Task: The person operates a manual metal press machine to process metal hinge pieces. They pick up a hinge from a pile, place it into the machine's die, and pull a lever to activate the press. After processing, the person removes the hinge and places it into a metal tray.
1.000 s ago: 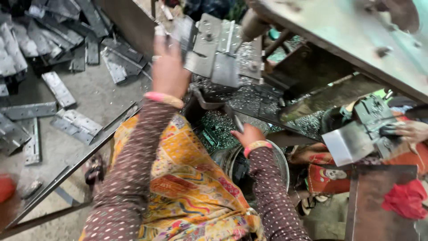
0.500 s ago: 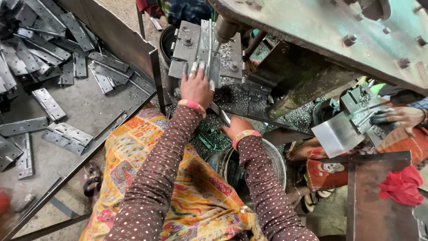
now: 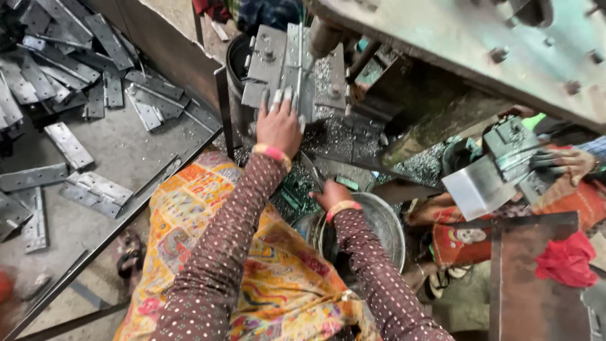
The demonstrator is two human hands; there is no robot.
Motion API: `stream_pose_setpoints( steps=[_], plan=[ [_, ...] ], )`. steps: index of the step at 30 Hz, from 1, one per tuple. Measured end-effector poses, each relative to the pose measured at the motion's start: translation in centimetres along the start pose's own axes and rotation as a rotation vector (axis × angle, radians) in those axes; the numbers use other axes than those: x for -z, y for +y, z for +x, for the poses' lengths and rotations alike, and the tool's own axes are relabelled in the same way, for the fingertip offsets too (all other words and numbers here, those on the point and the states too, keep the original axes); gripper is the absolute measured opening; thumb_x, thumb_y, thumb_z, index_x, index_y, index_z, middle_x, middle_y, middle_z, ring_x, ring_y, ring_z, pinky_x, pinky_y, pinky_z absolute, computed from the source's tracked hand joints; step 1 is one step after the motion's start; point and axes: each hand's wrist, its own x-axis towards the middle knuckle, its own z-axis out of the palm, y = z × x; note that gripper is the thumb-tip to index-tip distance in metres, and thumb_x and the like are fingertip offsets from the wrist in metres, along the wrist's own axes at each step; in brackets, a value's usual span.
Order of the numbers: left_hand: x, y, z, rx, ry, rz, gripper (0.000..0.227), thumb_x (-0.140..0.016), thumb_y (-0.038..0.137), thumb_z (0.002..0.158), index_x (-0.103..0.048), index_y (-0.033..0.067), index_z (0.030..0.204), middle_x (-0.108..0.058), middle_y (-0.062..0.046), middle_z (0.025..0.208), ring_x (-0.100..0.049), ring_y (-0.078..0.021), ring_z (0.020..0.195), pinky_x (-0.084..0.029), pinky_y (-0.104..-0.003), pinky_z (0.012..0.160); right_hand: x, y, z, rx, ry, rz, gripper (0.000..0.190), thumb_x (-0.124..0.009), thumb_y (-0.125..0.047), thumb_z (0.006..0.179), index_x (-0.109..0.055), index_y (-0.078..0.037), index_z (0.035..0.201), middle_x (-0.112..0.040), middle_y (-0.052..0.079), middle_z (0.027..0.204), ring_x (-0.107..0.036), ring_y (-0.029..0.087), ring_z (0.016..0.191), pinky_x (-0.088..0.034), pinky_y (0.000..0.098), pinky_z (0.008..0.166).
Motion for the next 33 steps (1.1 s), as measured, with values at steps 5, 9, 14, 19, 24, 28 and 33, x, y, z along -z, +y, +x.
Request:
stream_pose_setpoints(
  steps=[5,9,14,19,24,28,33],
  plan=[
    [-1.7,-0.9,3.1,0.088,-0.302,0.02,0.036,-0.042,0.023,0.104,-0.069,0.0064,0.121,-0.053,-0.017,0.148,-0.067,-0.0296,0.113,-0.022,-0.057,0.122,6.2,-2.1,1.5,0.015,-0.058,-0.197,0.059,-0.07,-0.059,0.086,-0.069,-0.003,0.103,-0.075,0.02,0.09,-0.075,0.037,0.082,-0.057,0.0478,0.079],
    [-2.1,-1.8,5.2,-0.029,0.13,0.099,0.036,-0.047,0.023,0.089,-0.075,0.0091,0.107,-0.061,-0.015,0.135,-0.068,-0.0296,0.112,-0.027,-0.061,0.116,0.4,-0.3,-0.3,0.023,0.027,-0.054,0.054,-0.069,-0.056,0.088,-0.069,-0.004,0.102,-0.074,0.022,0.09,-0.074,0.04,0.084,-0.056,0.0495,0.079],
    [-0.9,-1.4,2.8,0.05,-0.058,-0.062,0.026,-0.051,0.017,0.096,-0.073,0.0061,0.105,-0.064,-0.015,0.133,-0.063,-0.0291,0.121,-0.032,-0.056,0.116,-3.9,1.4,-1.6,0.146,0.239,0.057,0.047,-0.069,-0.051,0.088,-0.071,-0.006,0.103,-0.074,0.024,0.091,-0.071,0.044,0.088,-0.055,0.0514,0.08],
    [-0.6,-1.3,1.3,0.052,-0.15,-0.035,0.029,-0.051,0.017,0.101,-0.07,0.0032,0.119,-0.063,-0.016,0.135,-0.064,-0.0304,0.118,-0.035,-0.054,0.116,-0.3,-0.2,-1.3,0.063,0.089,-0.034,0.057,-0.074,-0.053,0.085,-0.068,0.0,0.106,-0.072,0.027,0.096,-0.07,0.044,0.091,-0.055,0.0512,0.081],
    [-2.5,-1.5,4.4,0.041,-0.14,-0.032,0.034,-0.052,0.016,0.094,-0.068,0.0032,0.122,-0.059,-0.016,0.136,-0.065,-0.0285,0.113,-0.031,-0.057,0.112,6.4,-2.6,-0.3,0.031,-0.058,-0.153,0.059,-0.072,-0.056,0.088,-0.068,0.0,0.106,-0.073,0.024,0.098,-0.073,0.041,0.088,-0.056,0.0511,0.081],
    [-2.4,-1.2,5.3,0.063,-0.159,-0.04,0.032,-0.051,0.016,0.098,-0.07,0.0031,0.122,-0.061,-0.016,0.137,-0.064,-0.0296,0.119,-0.031,-0.055,0.116,2.6,-0.7,-2.0,0.036,0.039,-0.037,0.059,-0.074,-0.056,0.086,-0.069,0.0,0.105,-0.074,0.025,0.094,-0.073,0.04,0.088,-0.056,0.0495,0.081],
    [-3.1,-0.7,4.6,0.042,-0.239,-0.008,0.03,-0.051,0.016,0.096,-0.074,0.0078,0.113,-0.059,-0.014,0.142,-0.059,-0.0266,0.129,-0.023,-0.05,0.124,-4.2,2.8,-0.6,-0.021,0.081,-0.015,0.056,-0.073,-0.056,0.089,-0.075,-0.001,0.098,-0.074,0.026,0.097,-0.071,0.043,0.093,-0.054,0.0512,0.083]
  ],
)
